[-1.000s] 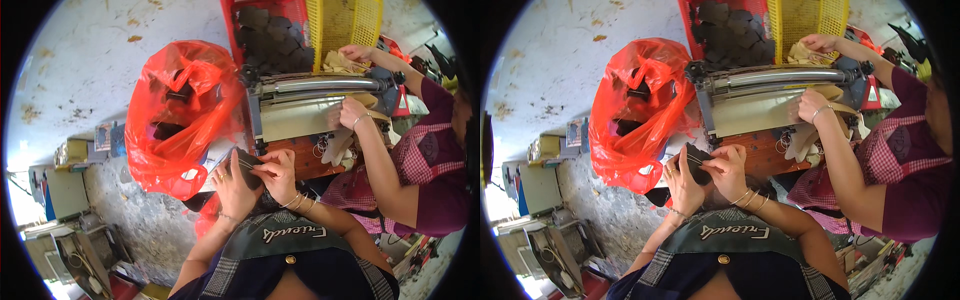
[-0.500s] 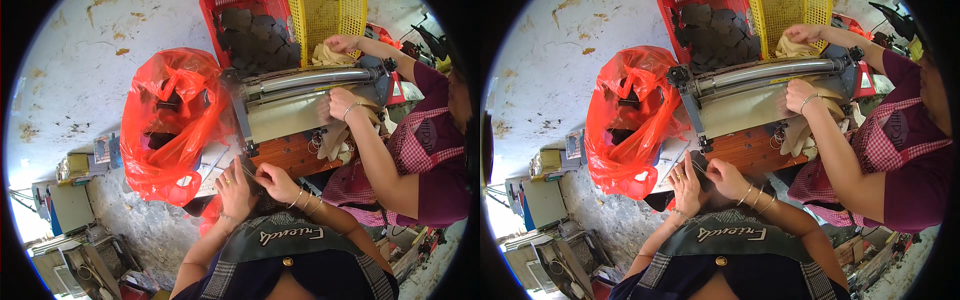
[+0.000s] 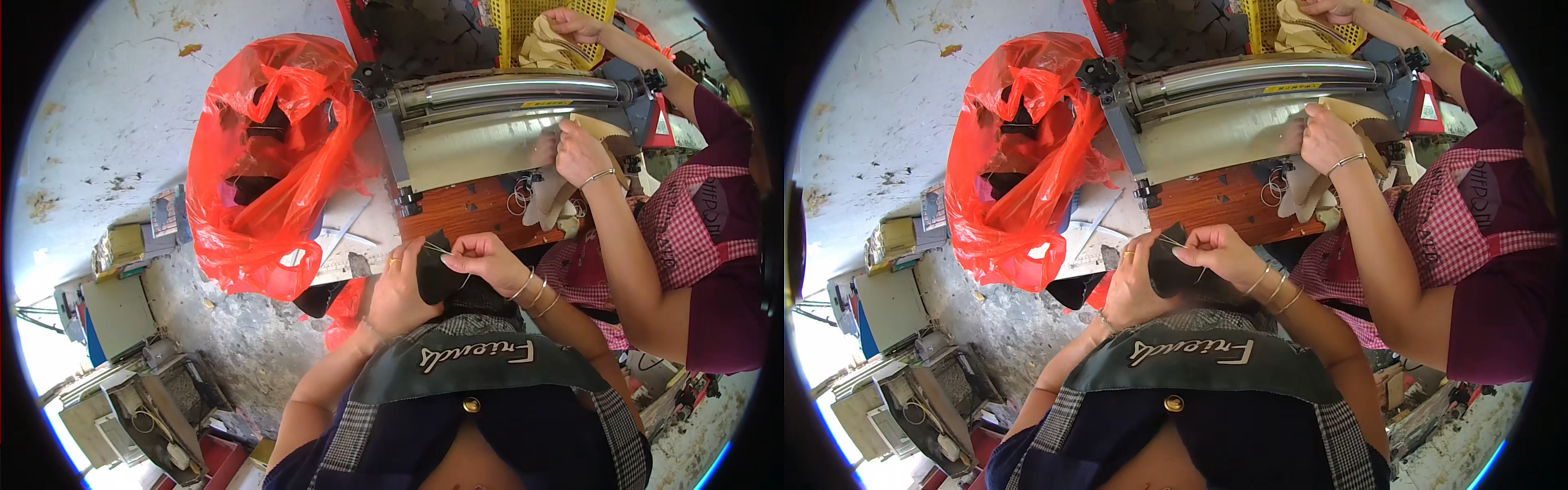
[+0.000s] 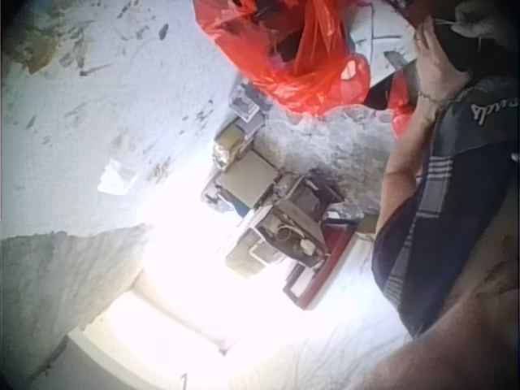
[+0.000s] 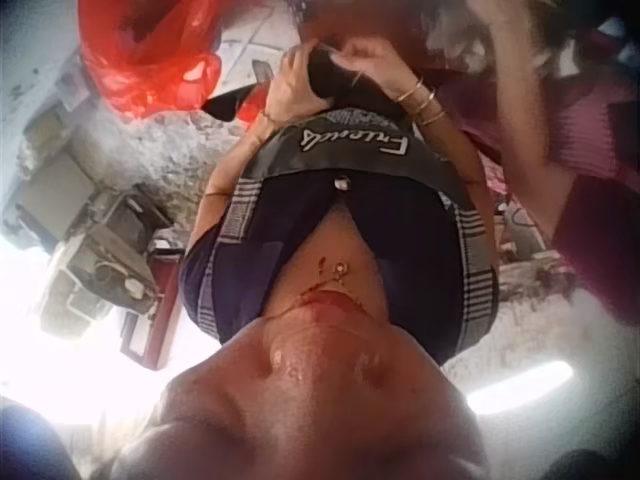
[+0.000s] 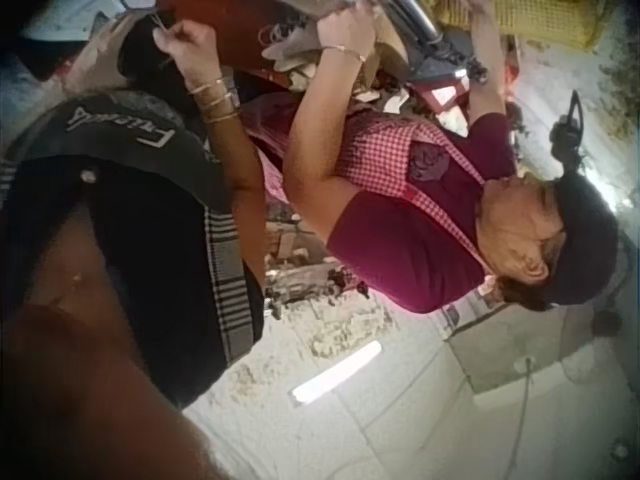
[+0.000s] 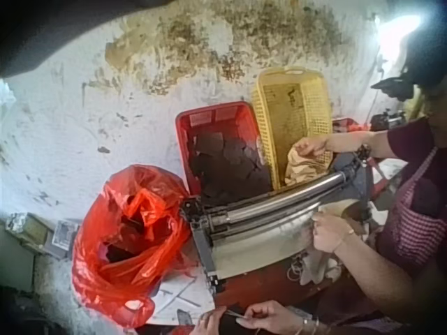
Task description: Feeding shoe components through a roller machine to apply adhesive.
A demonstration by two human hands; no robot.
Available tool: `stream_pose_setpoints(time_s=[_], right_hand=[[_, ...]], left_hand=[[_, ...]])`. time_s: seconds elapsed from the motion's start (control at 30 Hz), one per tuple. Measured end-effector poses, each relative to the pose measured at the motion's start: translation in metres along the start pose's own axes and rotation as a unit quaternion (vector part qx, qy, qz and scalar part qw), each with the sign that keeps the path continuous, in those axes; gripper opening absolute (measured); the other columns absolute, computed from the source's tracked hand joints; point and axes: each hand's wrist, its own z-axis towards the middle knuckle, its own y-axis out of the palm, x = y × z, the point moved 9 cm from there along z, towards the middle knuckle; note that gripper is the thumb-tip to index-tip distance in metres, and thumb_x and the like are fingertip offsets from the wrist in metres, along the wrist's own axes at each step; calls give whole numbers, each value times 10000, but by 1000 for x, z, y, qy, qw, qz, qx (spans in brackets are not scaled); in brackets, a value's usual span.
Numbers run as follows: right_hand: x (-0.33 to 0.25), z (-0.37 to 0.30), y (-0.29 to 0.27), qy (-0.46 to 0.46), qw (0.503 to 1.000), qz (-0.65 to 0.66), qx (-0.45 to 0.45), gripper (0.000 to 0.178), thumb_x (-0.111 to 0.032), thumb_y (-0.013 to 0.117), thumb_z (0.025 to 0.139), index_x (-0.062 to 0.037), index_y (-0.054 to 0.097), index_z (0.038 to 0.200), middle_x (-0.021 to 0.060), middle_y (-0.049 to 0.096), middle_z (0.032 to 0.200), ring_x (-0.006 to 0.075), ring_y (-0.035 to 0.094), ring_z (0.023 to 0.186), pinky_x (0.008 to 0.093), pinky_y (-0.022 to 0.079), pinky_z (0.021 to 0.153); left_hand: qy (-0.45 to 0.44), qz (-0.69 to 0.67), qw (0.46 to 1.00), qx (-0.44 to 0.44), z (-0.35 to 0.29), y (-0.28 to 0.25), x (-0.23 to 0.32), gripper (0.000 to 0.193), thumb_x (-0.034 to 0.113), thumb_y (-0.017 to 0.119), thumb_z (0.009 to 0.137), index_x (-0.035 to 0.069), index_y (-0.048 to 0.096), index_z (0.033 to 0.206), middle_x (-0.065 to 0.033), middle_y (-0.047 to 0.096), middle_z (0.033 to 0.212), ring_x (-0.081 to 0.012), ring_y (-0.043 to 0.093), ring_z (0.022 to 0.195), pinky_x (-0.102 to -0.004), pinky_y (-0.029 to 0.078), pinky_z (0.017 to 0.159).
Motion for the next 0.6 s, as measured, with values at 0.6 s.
stream_pose_setpoints(time_s=[0.6], right_hand=[[84, 56, -38, 82, 927, 344, 121, 196, -181, 686, 846, -117, 574, 699, -50, 407, 530, 89, 348, 462, 253, 346, 504]], left_hand=[[42, 9, 999, 33, -6, 12, -14, 839, 189, 796, 572, -42, 395, 1272, -249, 503, 1194, -405, 523, 1099, -441, 458, 927]])
